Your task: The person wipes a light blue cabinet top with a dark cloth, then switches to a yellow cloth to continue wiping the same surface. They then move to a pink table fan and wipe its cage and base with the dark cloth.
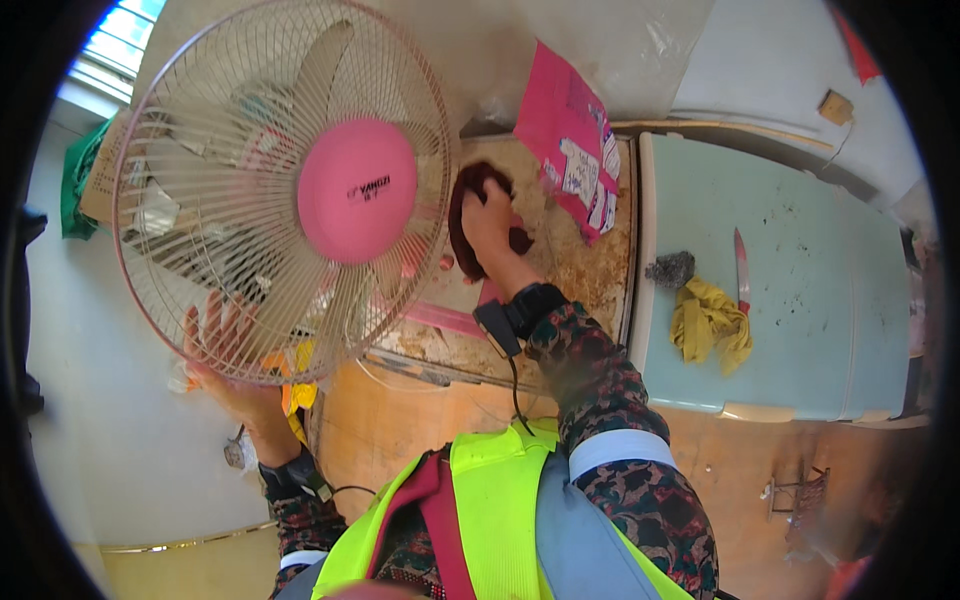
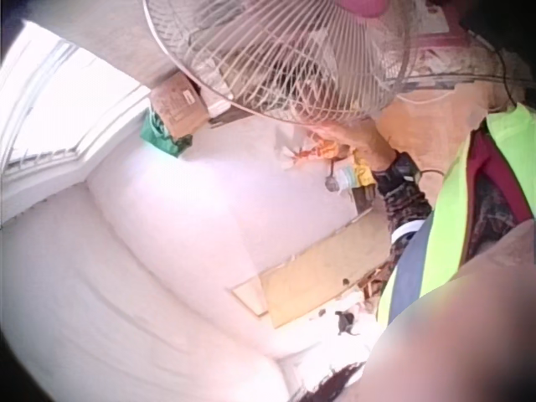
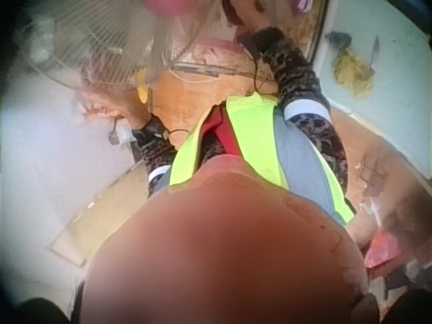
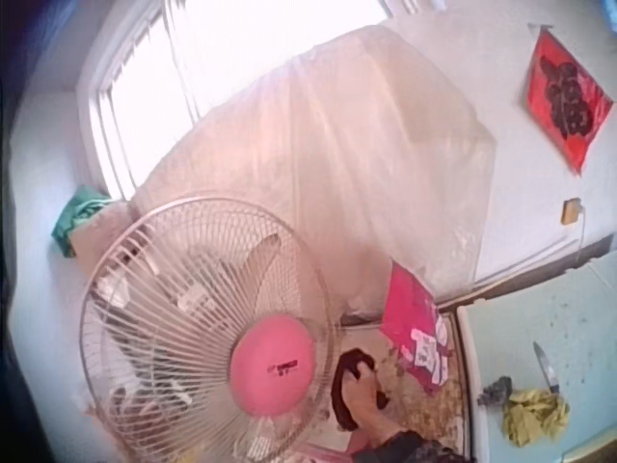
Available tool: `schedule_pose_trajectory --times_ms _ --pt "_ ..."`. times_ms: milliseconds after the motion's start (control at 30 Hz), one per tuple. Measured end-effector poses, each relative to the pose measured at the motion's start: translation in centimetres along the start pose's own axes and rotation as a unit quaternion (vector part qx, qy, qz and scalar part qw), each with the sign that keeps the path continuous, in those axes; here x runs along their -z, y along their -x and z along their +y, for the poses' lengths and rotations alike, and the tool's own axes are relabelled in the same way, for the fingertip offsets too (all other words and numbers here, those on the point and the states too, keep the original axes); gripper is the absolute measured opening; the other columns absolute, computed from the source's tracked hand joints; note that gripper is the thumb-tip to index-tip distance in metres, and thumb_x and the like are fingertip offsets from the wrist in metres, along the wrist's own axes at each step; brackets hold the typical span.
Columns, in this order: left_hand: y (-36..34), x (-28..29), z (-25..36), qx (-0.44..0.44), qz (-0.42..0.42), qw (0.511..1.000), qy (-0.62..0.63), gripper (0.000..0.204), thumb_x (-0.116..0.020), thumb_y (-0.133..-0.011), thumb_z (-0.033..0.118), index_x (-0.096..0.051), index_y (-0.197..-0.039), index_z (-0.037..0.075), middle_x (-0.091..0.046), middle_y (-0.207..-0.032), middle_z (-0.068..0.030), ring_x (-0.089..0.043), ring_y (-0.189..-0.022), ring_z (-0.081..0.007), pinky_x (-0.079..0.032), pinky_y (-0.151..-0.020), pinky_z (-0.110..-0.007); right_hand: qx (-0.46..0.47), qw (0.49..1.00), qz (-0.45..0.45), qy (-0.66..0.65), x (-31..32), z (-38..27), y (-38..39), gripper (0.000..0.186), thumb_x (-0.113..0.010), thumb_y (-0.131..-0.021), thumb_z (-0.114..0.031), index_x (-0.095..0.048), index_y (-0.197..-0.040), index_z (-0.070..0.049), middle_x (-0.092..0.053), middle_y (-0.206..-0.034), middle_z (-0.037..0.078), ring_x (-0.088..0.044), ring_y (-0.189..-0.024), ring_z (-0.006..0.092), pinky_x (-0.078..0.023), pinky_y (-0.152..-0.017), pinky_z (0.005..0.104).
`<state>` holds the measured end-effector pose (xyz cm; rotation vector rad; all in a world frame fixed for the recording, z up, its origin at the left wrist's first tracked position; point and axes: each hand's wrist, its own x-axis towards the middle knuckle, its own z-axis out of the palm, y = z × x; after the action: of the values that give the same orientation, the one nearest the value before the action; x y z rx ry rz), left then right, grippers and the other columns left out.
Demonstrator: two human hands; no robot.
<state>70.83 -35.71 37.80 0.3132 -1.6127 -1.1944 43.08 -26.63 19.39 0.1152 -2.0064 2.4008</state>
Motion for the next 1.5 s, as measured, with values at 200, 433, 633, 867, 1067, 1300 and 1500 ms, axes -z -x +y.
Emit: schedule_pose_trajectory --times_ms 200,433,633,867,1067,1300,1500 --pt "-0.3 -0.7 0.2 0.016 0.026 0.999 -0.015 0.091 -0.051 -0.092 0.07 -0.029 -0.151 0.004 -0.046 -0.145 -0.0254 -0.055 -0.125 -0.0396 -0.049 -0.102 -0.051 0.141 0.99 0.0 0.024 -0.2 -4.4 -2.4 0.023 -0.065 -0.082 -0.01 -0.06 -0.098 0.005 -0.062 -0.091 0.026 -0.061 -0.088 0.0451 -0.048 -0.078 0.0457" --pt "-0.4 -0.3 0.3 -0.001 0.002 1.0 -0.014 0.091 -0.054 -0.092 0.067 -0.029 -0.15 0.002 -0.047 -0.143 -0.0278 -0.055 -0.126 -0.0405 -0.051 -0.1 -0.051 0.4 0.906 -0.066 -0.122 -2.5 -18.8 -6.0 0.023 -0.068 -0.078 -0.016 -0.066 -0.094 0.0 -0.067 -0.087 0.023 -0.063 -0.084 0.0403 -0.05 -0.075 0.0428" --pt "-0.8 -0.1 0.1 -0.016 -0.007 1.0 0.008 0.089 -0.058 -0.092 0.063 -0.031 -0.148 -0.001 -0.05 -0.141 -0.026 -0.057 -0.124 -0.0352 -0.052 -0.099 -0.048 0.275 0.953 -0.124 -0.01 -8.1 -21.2 -18.0 0.042 -0.064 -0.084 -0.039 -0.072 -0.107 -0.006 -0.071 -0.104 0.023 -0.068 -0.099 0.0395 -0.052 -0.086 0.0439" --pt "-0.9 0.0 0.1 -0.045 -0.029 0.999 -0.002 0.086 -0.057 -0.094 0.061 -0.034 -0.148 -0.002 -0.054 -0.139 -0.0243 -0.062 -0.117 -0.0296 -0.054 -0.095 -0.042 0.02 0.95 -0.27 0.154 -5.6 -16.3 -22.6 0.031 -0.057 -0.092 -0.022 -0.071 -0.108 0.001 -0.072 -0.107 0.021 -0.067 -0.091 0.0292 -0.05 -0.085 0.0431" --pt "-1.1 0.7 -0.1 -0.057 -0.042 0.997 0.012 0.077 -0.064 -0.093 0.047 -0.038 -0.148 -0.001 -0.055 -0.139 -0.0194 -0.059 -0.119 -0.0255 -0.05 -0.098 -0.039 0.106 0.917 -0.382 0.047 -7.2 -23.9 -21.2 0.028 -0.065 -0.087 -0.019 -0.073 -0.107 -0.002 -0.071 -0.093 0.01 -0.064 -0.079 0.0199 -0.05 -0.071 0.0365" --pt "-1.2 0.5 -0.1 -0.056 -0.035 0.998 0.022 0.066 -0.067 -0.093 0.026 -0.041 -0.146 -0.003 -0.054 -0.136 -0.0118 -0.054 -0.121 -0.0195 -0.044 -0.102 -0.035 0.328 0.835 -0.433 0.091 -9.4 -37.7 -12.2 0.025 -0.068 -0.083 -0.024 -0.074 -0.097 -0.004 -0.071 -0.086 0.004 -0.062 -0.078 0.0136 -0.049 -0.071 0.0292" --pt "-1.1 0.4 0.2 -0.057 -0.028 0.996 0.055 0.068 -0.07 -0.091 0.024 -0.039 -0.145 -0.004 -0.053 -0.134 -0.0131 -0.052 -0.122 -0.0193 -0.042 -0.103 -0.035 0.411 0.701 -0.503 0.295 -12.6 -42.8 -5.5 0.018 -0.06 -0.084 -0.02 -0.063 -0.08 -0.003 -0.059 -0.075 -0.001 -0.053 -0.076 0.0098 -0.042 -0.071 0.0253"
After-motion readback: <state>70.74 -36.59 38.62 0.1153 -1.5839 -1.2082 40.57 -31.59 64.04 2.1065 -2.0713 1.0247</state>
